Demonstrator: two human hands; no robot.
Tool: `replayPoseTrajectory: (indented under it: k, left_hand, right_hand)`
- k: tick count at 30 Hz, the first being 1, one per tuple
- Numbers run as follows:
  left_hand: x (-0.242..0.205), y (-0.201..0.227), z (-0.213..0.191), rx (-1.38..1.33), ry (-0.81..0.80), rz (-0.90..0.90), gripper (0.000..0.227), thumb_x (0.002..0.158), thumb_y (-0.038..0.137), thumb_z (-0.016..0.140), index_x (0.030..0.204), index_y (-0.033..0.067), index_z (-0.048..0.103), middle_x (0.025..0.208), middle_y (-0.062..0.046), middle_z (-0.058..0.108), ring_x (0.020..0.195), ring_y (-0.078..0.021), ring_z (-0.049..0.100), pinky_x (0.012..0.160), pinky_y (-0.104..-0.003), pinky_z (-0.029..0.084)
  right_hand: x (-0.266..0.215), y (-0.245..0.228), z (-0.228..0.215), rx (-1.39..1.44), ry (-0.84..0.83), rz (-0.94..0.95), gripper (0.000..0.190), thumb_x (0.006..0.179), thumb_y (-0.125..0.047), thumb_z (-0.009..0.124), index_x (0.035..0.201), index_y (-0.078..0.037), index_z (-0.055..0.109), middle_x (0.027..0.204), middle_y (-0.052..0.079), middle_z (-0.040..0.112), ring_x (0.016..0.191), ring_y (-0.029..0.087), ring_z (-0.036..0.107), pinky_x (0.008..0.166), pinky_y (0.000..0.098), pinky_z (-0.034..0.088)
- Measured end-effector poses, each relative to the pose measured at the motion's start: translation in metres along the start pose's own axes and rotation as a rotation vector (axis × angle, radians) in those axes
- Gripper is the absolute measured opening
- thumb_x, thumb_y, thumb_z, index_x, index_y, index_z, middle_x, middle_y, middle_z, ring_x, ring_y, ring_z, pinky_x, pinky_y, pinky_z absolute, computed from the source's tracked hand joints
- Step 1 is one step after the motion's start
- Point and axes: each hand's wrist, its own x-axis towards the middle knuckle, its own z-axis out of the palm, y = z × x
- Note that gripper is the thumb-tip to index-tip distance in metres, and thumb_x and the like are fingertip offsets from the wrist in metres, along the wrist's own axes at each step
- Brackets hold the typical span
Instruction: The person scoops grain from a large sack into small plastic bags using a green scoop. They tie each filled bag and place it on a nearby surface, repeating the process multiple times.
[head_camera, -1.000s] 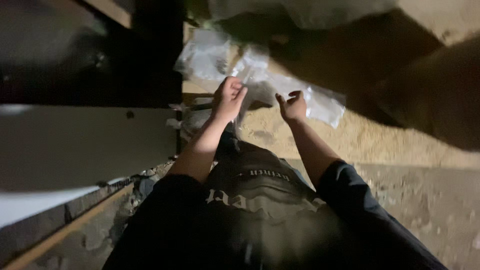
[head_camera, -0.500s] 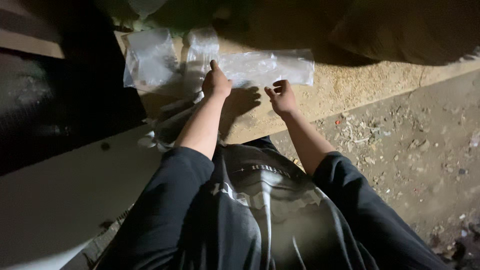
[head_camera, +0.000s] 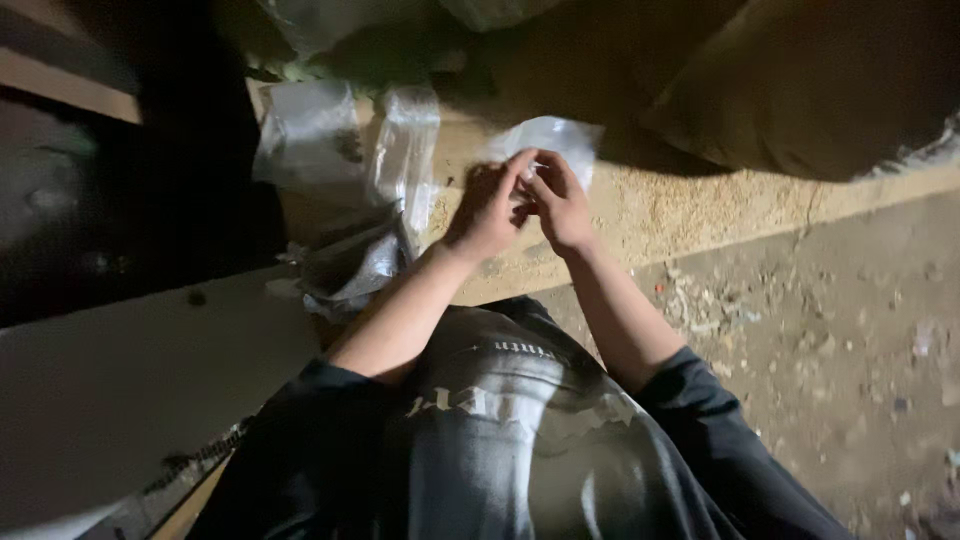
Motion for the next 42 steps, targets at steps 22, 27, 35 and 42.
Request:
replayPoseTrajectory:
  k: [22,27,35,42]
  left_hand:
    - [0.004,0.050,0.022,-0.754,0.012,-0.314,0.025,0.105,0.026,0.065,0.111,0.0019,0.065,0.102,-0.011,0.073,0.095,-0.0196,0.073,0.089,-0.038,0.065]
    - [-0.005,0.051,0.038,-0.521,0.141,-0.519,0.032,0.108,0.029,0.061,0.120,0.0013,0.070,0.113,-0.015,0.072,0.100,-0.0208,0.070,0.089,-0.037,0.062]
    - [0.019,0.100,0.006,-1.062,0.334,-0.930,0.026,0.099,0.025,0.053,0.116,0.0078,0.063,0.113,-0.015,0.068,0.103,-0.0286,0.069,0.098,-0.052,0.055]
    - [-0.008,0.036,0.027,-1.613,0.271,-0.787,0.020,0.106,0.017,0.051,0.116,0.0021,0.062,0.110,-0.013,0.066,0.099,-0.0263,0.066,0.106,-0.051,0.052]
  right_hand:
    - [-0.057,-0.107,-0.043,-0.466,-0.309,-0.352,0.034,0.095,-0.013,0.073,0.123,0.003,0.062,0.110,0.008,0.072,0.101,0.017,0.070,0.093,0.0348,0.060]
    - [-0.069,-0.111,-0.055,-0.849,-0.201,-0.450,0.010,0.103,-0.009,0.073,0.101,0.001,0.077,0.095,0.012,0.076,0.081,0.021,0.069,0.075,0.0360,0.056]
    - [-0.056,-0.090,-0.082,-0.262,-0.110,-0.346,0.006,0.103,-0.002,0.061,0.103,0.000,0.066,0.096,0.004,0.072,0.085,0.012,0.069,0.074,0.0269,0.059]
    - [-0.066,-0.092,-0.080,0.079,-0.250,-0.087,0.011,0.106,-0.009,0.059,0.100,-0.004,0.066,0.095,0.006,0.069,0.086,0.016,0.065,0.076,0.0334,0.058]
